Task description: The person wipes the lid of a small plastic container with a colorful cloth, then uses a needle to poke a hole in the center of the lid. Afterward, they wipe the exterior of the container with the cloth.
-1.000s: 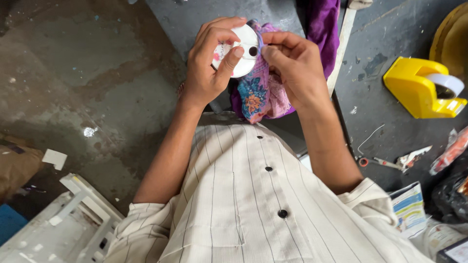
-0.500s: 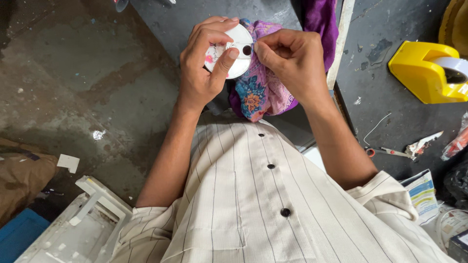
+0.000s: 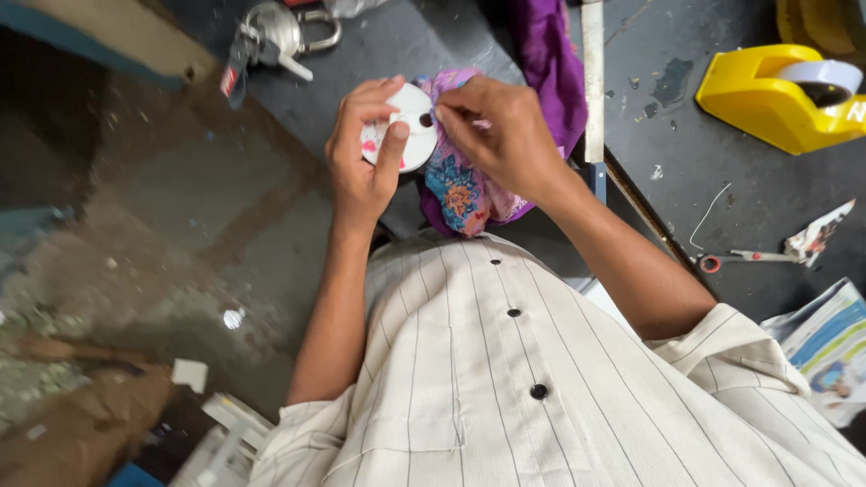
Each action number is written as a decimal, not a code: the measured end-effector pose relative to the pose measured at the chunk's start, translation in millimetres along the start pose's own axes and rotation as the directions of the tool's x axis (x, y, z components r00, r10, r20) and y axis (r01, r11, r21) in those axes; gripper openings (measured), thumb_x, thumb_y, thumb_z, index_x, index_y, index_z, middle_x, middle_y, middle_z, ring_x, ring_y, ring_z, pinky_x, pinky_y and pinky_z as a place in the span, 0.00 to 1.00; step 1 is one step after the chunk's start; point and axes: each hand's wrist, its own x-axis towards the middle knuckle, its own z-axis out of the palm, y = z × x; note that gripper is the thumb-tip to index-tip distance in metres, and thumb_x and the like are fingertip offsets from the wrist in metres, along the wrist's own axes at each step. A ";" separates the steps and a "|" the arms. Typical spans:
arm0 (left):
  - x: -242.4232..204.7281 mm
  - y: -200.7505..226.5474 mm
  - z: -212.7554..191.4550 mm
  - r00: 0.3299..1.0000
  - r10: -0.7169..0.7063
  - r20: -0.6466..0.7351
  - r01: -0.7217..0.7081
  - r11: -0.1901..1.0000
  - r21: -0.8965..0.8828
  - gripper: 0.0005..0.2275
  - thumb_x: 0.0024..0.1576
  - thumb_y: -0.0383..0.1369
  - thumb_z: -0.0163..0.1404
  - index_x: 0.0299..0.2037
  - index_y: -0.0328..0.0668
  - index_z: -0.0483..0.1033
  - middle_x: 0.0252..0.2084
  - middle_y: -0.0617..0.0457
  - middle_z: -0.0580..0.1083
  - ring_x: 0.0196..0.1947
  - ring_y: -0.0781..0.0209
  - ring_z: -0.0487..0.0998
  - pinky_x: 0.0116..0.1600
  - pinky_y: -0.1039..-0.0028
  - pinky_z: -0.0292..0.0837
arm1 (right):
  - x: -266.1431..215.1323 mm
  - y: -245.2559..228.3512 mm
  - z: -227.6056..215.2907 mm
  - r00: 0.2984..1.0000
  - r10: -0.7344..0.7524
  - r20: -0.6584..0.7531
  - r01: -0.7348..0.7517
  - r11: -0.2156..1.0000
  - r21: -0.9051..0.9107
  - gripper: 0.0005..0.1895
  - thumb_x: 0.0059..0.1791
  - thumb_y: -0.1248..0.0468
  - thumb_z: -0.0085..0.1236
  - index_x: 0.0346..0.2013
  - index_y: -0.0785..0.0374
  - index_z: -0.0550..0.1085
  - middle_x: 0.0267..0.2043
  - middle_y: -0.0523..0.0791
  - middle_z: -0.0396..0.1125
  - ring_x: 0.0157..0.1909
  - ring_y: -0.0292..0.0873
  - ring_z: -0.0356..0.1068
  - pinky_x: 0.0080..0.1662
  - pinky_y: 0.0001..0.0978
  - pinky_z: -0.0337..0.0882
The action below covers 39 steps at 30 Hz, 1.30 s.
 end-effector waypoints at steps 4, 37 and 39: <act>2.8 0.3 0.9 1.000 -0.005 0.021 0.006 1.000 -0.026 0.11 0.69 0.35 0.52 0.47 0.33 0.70 0.60 0.39 0.75 0.64 0.45 0.74 0.71 0.59 0.67 | -2.5 9.5 4.4 0.998 -0.033 -0.049 0.031 0.998 -0.057 0.05 0.52 0.73 0.61 0.42 0.73 0.77 0.35 0.54 0.71 0.34 0.49 0.74 0.37 0.37 0.73; 10.5 -2.5 -2.7 0.997 -0.036 0.070 0.036 0.999 0.008 0.11 0.67 0.36 0.52 0.48 0.34 0.72 0.59 0.44 0.76 0.60 0.50 0.77 0.65 0.65 0.73 | 62.2 -8.8 -18.4 0.820 -0.129 0.557 0.484 0.676 -0.556 0.08 0.45 0.67 0.59 0.36 0.69 0.77 0.22 0.55 0.71 0.24 0.56 0.74 0.27 0.44 0.72; 11.7 -2.8 -3.4 0.997 -0.032 0.072 0.031 0.999 0.008 0.11 0.66 0.36 0.53 0.47 0.34 0.72 0.58 0.44 0.77 0.60 0.49 0.77 0.65 0.65 0.73 | 60.3 6.8 -18.3 0.810 -0.085 0.580 0.468 0.688 -0.554 0.11 0.44 0.65 0.59 0.37 0.70 0.77 0.22 0.55 0.71 0.23 0.56 0.74 0.26 0.44 0.71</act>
